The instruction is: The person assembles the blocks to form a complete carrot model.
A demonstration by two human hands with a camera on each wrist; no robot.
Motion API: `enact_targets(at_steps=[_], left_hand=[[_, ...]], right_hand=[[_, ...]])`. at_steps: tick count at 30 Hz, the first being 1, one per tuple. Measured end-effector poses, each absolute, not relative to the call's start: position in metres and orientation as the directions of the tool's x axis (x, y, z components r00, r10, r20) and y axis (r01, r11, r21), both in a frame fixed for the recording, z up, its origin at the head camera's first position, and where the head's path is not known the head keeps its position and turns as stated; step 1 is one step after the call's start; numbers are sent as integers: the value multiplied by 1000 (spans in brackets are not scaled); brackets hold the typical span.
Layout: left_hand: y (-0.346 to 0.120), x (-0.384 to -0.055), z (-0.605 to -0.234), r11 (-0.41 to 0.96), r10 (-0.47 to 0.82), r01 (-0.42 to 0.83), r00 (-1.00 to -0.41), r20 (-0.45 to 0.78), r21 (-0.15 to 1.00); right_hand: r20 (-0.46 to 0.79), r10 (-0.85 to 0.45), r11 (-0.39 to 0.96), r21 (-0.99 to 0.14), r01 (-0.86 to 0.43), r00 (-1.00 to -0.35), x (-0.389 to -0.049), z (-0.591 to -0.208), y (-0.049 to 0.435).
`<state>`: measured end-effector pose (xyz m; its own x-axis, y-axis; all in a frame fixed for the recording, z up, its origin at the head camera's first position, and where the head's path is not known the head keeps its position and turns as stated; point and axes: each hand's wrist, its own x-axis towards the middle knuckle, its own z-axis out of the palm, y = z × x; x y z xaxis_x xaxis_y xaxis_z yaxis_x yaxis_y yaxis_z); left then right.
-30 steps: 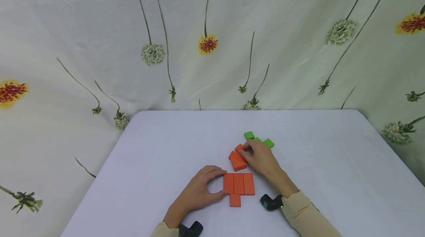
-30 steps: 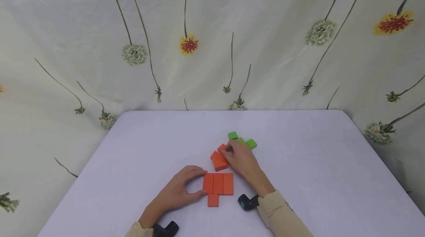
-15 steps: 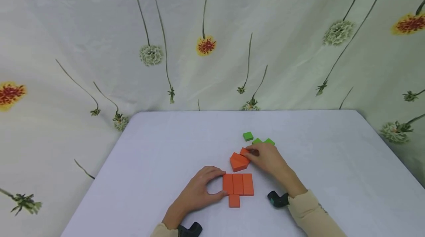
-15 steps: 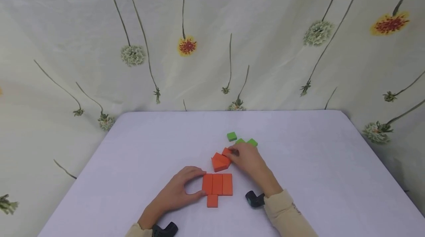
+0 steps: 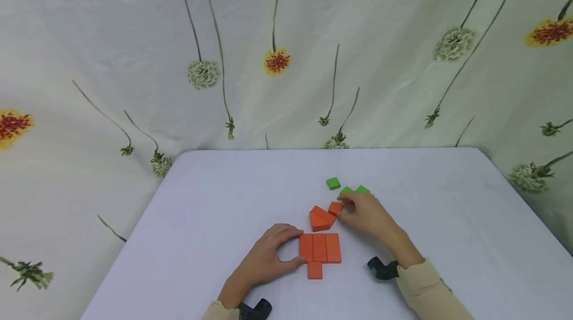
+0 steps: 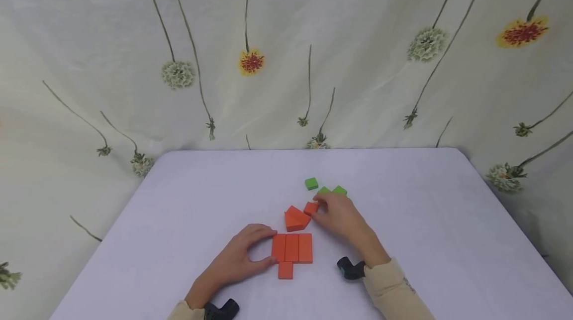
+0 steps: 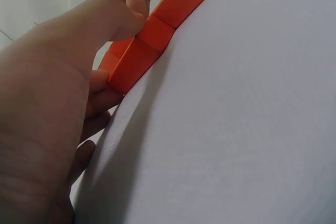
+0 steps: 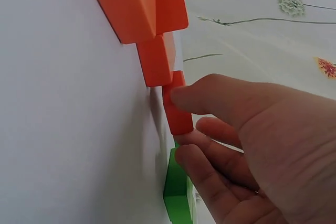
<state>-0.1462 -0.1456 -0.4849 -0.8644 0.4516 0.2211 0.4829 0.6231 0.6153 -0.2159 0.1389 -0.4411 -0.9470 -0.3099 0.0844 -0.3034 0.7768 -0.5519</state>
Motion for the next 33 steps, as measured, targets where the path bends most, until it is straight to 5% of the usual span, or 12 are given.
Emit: enact_targets(at_steps=[22,33], left_hand=[[-145,-147,-482,623,452,473,-868,207,623],[-145,-146,-483,612,455,486,-861,225,624]], right_hand=[[80,-605,550,-677,-489,-792,-211,-429,161],[-36,-713,464,-773,-433,-701,-200,-428,159]])
